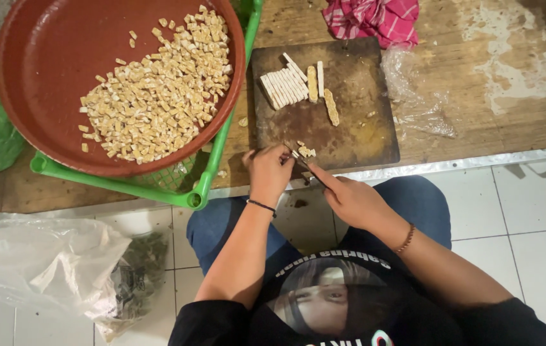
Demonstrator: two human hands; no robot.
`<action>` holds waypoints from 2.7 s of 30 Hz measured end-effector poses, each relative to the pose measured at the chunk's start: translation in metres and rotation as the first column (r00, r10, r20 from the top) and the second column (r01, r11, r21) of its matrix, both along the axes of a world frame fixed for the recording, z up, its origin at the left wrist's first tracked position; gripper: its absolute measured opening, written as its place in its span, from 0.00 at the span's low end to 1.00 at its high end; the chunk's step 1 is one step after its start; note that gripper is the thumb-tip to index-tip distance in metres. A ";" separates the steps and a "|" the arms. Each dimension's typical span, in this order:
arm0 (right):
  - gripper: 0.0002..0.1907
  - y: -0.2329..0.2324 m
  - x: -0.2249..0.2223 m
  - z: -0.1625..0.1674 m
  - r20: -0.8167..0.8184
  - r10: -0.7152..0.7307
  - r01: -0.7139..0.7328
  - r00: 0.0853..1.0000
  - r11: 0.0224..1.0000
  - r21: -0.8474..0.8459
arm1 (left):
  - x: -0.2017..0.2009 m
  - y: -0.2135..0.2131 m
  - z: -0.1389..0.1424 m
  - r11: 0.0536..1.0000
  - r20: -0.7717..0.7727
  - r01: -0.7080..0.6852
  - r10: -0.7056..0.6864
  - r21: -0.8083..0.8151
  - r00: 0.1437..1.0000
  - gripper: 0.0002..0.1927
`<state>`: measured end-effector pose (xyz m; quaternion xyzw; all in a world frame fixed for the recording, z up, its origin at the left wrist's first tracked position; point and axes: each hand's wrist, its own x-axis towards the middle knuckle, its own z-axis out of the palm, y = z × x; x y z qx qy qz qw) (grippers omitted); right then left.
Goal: The person sits on the floor at a low wooden bench and cuts white stick-shaped food pieces into small chunks with a utility knife on a worn cutting board. They gather the cut pieces and toss them into a large red basin filled with similar cut pieces, repeating the cut-and-transfer cycle throughout the clip.
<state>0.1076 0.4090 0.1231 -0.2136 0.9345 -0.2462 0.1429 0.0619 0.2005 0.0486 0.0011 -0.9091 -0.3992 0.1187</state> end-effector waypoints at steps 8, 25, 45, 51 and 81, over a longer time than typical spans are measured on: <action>0.35 -0.004 -0.002 -0.004 0.011 -0.007 0.006 1.000 0.999 0.048 | -0.002 -0.003 -0.003 1.000 0.001 0.001 -0.001 -0.003 1.000 0.05; 0.35 0.023 0.020 0.000 0.191 -0.119 0.105 0.974 0.991 0.078 | 0.004 -0.002 0.005 0.999 0.024 0.005 -0.004 -0.036 1.000 0.07; 0.36 -0.007 0.001 0.001 0.031 -0.018 0.014 0.999 0.992 0.129 | 0.005 -0.004 0.000 1.000 -0.022 -0.005 0.005 -0.013 1.000 0.03; 0.35 -0.003 0.012 -0.004 0.052 -0.040 0.037 0.998 0.997 0.072 | 0.004 -0.003 0.005 0.999 0.011 -0.010 0.010 -0.038 1.000 0.04; 0.35 -0.009 0.010 -0.008 0.090 -0.047 0.043 0.995 0.998 0.048 | 0.004 -0.001 -0.006 1.000 -0.044 -0.012 0.011 -0.027 0.999 0.04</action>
